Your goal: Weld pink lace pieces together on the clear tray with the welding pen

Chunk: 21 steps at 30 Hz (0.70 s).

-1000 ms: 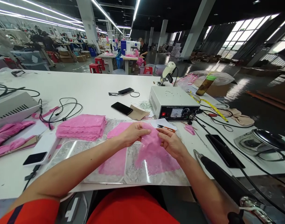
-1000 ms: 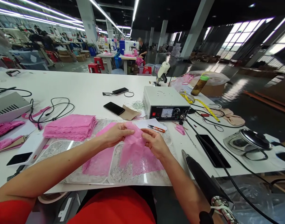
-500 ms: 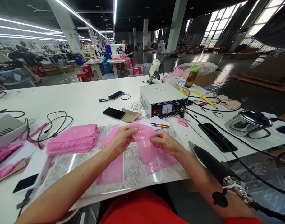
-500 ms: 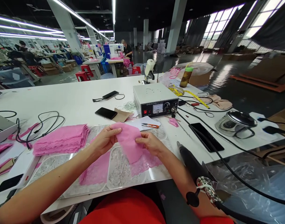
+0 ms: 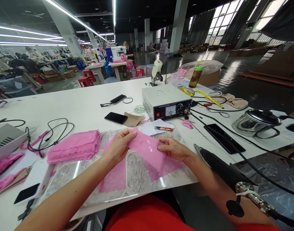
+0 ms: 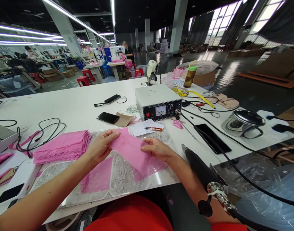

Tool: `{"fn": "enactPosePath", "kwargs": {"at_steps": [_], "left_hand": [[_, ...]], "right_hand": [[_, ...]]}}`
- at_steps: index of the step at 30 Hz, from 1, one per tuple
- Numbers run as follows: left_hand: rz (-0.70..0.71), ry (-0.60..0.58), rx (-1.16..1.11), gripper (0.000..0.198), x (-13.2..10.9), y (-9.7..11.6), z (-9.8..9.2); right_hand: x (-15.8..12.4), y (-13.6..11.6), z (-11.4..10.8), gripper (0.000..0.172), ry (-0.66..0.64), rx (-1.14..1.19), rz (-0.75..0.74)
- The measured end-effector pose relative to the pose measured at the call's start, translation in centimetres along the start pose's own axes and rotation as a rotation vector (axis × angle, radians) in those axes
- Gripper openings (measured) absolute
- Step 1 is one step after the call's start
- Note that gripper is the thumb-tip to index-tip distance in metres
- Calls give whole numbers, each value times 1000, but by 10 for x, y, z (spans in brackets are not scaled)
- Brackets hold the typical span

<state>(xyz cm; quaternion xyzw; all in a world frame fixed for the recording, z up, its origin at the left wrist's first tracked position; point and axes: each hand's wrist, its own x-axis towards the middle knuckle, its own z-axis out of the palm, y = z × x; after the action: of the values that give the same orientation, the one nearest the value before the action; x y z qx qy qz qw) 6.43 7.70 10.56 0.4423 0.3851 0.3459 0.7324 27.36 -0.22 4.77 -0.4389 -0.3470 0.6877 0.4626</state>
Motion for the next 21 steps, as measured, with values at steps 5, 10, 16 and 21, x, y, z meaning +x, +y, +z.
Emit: {"fn": "enactPosePath", "kwargs": {"at_steps": [5, 10, 16, 21], "left_hand": [[-25, 83, 210, 48, -12, -40, -2], [-146, 37, 330, 40, -16, -78, 5], [-167, -134, 676, 28, -24, -80, 9], [109, -180, 1203, 26, -26, -69, 0]], "right_hand": [[-6, -6, -23, 37, 258, -250, -172], [-13, -4, -45, 31, 375, -809, -178], [-25, 6, -58, 34, 396, -1051, -186], [-37, 10, -57, 33, 480, -1136, -281]]}}
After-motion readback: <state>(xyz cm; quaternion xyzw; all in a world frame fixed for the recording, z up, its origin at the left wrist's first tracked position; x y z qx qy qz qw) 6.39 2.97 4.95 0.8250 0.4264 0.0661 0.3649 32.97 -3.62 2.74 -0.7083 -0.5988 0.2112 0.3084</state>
